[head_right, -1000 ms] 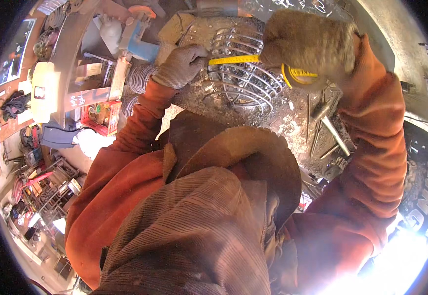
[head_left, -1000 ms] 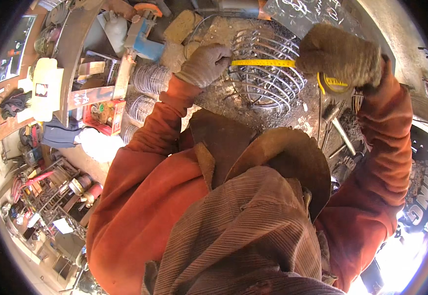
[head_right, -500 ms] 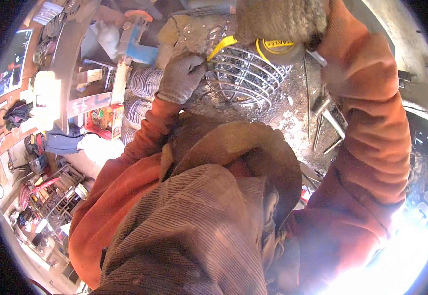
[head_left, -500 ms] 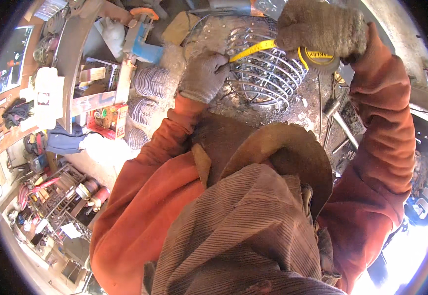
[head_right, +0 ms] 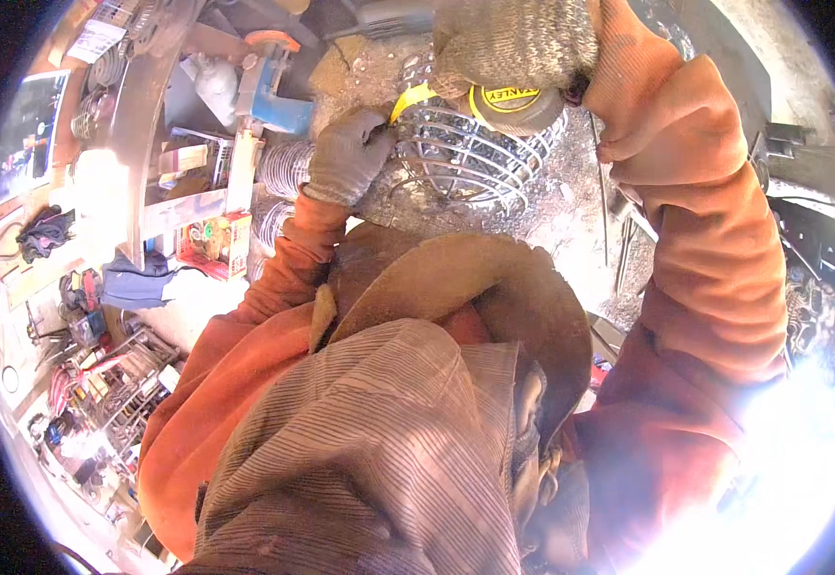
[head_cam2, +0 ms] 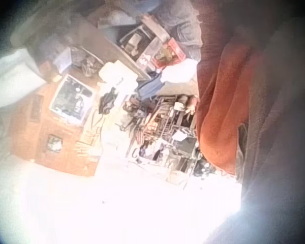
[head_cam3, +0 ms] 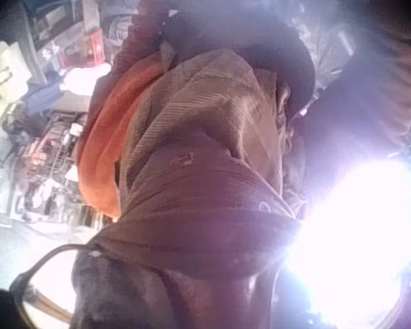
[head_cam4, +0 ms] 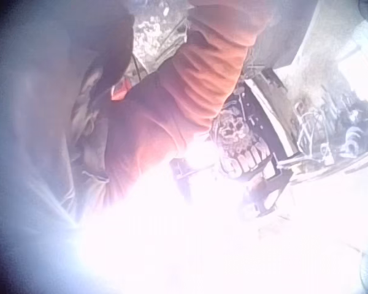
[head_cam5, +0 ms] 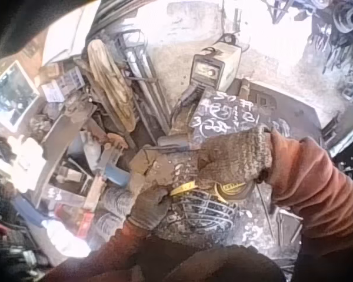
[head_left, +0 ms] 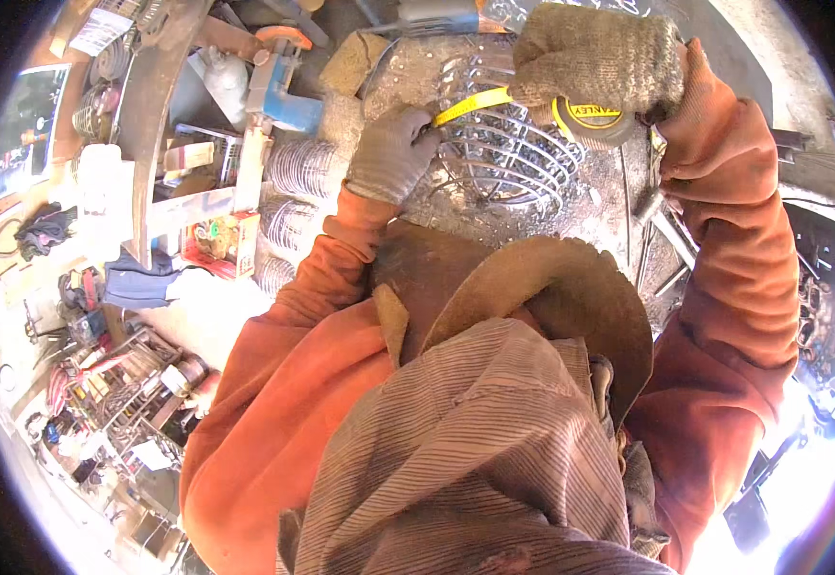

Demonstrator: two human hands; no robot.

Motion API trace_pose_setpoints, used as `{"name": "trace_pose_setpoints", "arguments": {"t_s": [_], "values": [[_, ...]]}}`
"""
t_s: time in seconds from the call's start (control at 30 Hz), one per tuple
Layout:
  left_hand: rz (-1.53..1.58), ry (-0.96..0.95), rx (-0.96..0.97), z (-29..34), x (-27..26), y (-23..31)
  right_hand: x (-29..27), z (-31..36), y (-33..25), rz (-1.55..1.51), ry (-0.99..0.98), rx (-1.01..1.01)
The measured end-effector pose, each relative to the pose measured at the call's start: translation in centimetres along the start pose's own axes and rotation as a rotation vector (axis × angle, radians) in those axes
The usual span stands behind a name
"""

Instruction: The person measures the diameter of a circular metal grate using a tape measure and records the measurements on a nearby metal plate with a marker.

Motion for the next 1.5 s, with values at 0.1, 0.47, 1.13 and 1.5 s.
{"name": "trace_pose_setpoints", "arguments": {"t_s": [0.1, 0.47, 1.13, 1.5], "values": [[0.033, 0.046, -0.020, 0.5, 0.5, -0.4, 0.9, -0.1, 1.1, -0.011, 0.141, -0.085], [-0.098, -0.015, 0.131, 0.4, 0.6, 0.4, 2.4, 2.1, 3.1, -0.247, 0.039, 0.204], [-0.069, -0.289, -0.116, -2.2, -2.3, 2.9, 9.4, 4.6, 8.5, -0.479, 0.225, 0.081], [-0.031, -0.264, -0.155, -2.5, -1.3, 2.0, 14.5, 4.4, 12.1, 0.066, 0.494, -0.474]]}}
Point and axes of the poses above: each hand's wrist, its own z-axis away from the middle knuckle, its own x-axis out of the palm, y = z × x, the point moved 1 cm from there along -z, towards the middle knuckle, and after that the axes turned 4 degrees about -z, right-handed, at the moved point
